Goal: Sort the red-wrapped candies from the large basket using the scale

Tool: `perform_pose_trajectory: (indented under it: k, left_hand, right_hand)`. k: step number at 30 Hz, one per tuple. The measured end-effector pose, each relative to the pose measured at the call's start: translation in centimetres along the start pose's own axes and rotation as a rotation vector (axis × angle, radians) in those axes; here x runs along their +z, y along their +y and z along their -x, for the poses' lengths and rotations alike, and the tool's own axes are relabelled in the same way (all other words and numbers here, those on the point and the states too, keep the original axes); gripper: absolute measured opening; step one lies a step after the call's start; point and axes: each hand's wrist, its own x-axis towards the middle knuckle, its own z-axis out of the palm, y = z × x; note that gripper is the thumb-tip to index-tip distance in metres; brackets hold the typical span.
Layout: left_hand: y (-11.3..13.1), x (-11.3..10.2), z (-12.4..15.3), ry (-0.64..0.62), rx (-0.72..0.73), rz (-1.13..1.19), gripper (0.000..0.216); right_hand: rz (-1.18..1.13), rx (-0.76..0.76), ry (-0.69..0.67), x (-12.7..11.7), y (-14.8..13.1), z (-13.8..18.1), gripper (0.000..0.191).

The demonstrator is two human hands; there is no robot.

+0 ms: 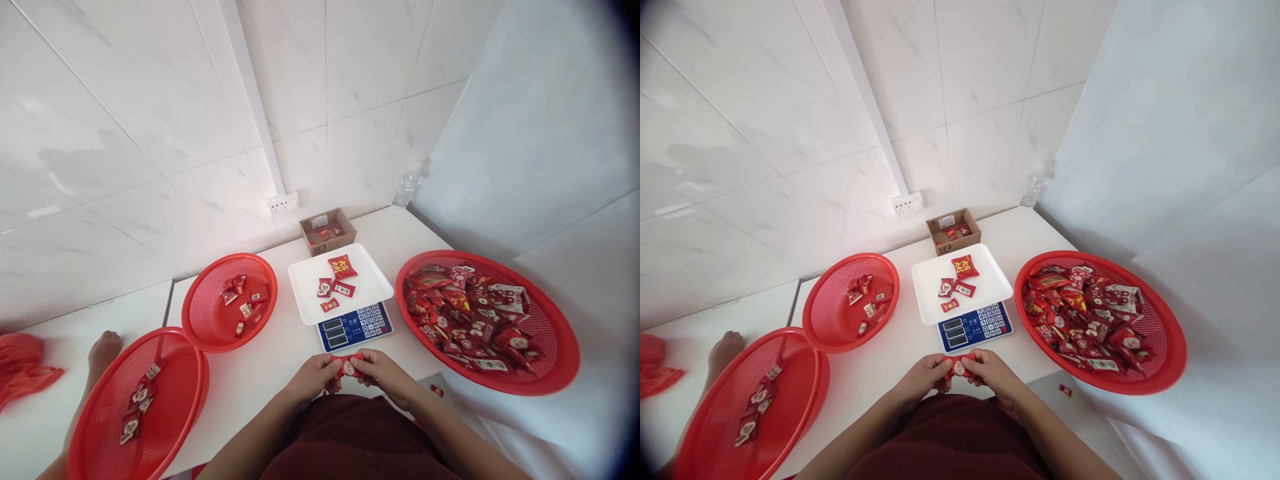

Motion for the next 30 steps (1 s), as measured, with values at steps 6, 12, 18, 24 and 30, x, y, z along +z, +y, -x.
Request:
perform_pose_trajectory:
  k: [6,12,18,24,30]
  left_hand:
    - [0.1,0.0,0.3,-0.032,0.031,0.092,0.045]
    - [0.1,0.2,0.0,0.131,0.048,-0.033,0.045]
    - [-0.2,-0.2,-0.3,0.102,0.029,0.037,0.045]
    - [-0.3,-0.4,-0.4,0.145,0.025,0.076,0.047]
    - [0.1,-0.8,-0.5,0.173,0.049,0.086,0.043]
  right_hand:
    - [-0.085,0.045,-0.03,0.2,0.2,0.0,0.038]
    - [0.14,-0.052,0.06,0.3,0.5,-0.5,0.033]
    - [0.155,-0.051,0.07,0.5,0.5,-0.4,0.032]
    - [0.152,-0.023,0.065,0.5,0.5,-0.4,0.035]
    - [0.162,-0.03,0.063,0.3,0.2,-0.2,0.032]
